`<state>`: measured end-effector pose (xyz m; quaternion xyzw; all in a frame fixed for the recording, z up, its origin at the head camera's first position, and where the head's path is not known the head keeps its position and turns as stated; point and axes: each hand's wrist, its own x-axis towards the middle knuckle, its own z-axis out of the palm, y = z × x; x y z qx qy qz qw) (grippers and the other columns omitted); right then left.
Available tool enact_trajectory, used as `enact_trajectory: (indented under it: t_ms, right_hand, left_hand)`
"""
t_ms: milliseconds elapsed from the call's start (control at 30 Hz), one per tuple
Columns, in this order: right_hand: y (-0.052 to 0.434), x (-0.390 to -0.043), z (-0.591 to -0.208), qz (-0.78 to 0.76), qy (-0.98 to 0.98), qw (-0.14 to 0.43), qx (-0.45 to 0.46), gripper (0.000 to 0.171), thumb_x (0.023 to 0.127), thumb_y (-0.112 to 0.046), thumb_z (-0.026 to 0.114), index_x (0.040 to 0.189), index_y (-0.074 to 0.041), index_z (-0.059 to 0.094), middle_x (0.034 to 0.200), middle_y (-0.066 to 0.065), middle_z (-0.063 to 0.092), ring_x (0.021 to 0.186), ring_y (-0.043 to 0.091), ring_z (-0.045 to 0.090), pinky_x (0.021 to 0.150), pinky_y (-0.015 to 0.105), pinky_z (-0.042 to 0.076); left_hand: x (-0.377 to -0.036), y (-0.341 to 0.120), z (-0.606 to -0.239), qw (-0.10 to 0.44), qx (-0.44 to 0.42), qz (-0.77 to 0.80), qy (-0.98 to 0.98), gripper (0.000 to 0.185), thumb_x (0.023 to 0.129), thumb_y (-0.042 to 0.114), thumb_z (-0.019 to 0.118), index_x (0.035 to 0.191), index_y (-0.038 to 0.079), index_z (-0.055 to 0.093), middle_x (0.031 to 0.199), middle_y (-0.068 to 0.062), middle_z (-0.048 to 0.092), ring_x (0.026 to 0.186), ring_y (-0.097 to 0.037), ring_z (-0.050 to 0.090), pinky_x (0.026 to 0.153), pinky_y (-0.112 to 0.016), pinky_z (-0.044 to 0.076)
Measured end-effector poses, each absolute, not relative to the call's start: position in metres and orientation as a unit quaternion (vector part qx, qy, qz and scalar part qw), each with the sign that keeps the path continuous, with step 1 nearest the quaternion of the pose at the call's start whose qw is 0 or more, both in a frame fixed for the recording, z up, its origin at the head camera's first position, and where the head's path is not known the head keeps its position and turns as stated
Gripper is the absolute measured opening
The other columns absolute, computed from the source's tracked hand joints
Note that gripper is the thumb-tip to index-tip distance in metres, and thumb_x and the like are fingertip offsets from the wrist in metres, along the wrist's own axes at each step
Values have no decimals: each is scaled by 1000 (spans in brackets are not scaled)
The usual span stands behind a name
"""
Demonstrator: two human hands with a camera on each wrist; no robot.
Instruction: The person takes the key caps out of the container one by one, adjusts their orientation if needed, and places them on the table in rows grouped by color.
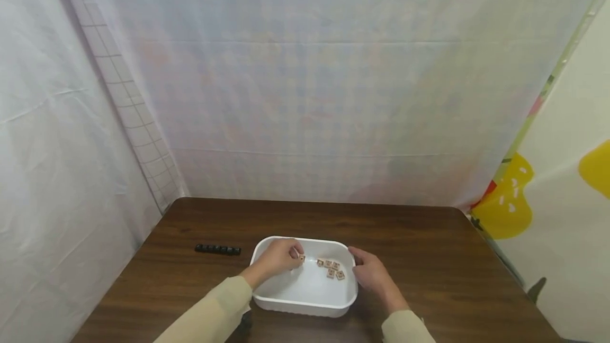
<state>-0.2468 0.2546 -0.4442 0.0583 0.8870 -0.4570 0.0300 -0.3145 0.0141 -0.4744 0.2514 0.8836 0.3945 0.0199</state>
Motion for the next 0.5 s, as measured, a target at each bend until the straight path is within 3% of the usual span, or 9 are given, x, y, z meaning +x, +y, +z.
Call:
enact_trajectory:
  t_ms: [300,500]
  right_hand:
    - [253,-248,-442,-453,889,33,56,63,79,5,57,140,10,46,135,32,53,123,43,51,101,55,41]
    - [254,-247,-442,-446,892,39,59,63,79,5,58,141,10,46,135,32,52,123,43,51,100,56,41]
  left_hand:
    - [-313,-1,-458,36,226,435,871,8,92,18,71,93,10,69,74,3,63,60,-12,60,53,-27,48]
    - [-307,-15,-456,38,225,464,856,12,92,16,71,99,6,70,79,2,65,66,-13,62,57,-28,49]
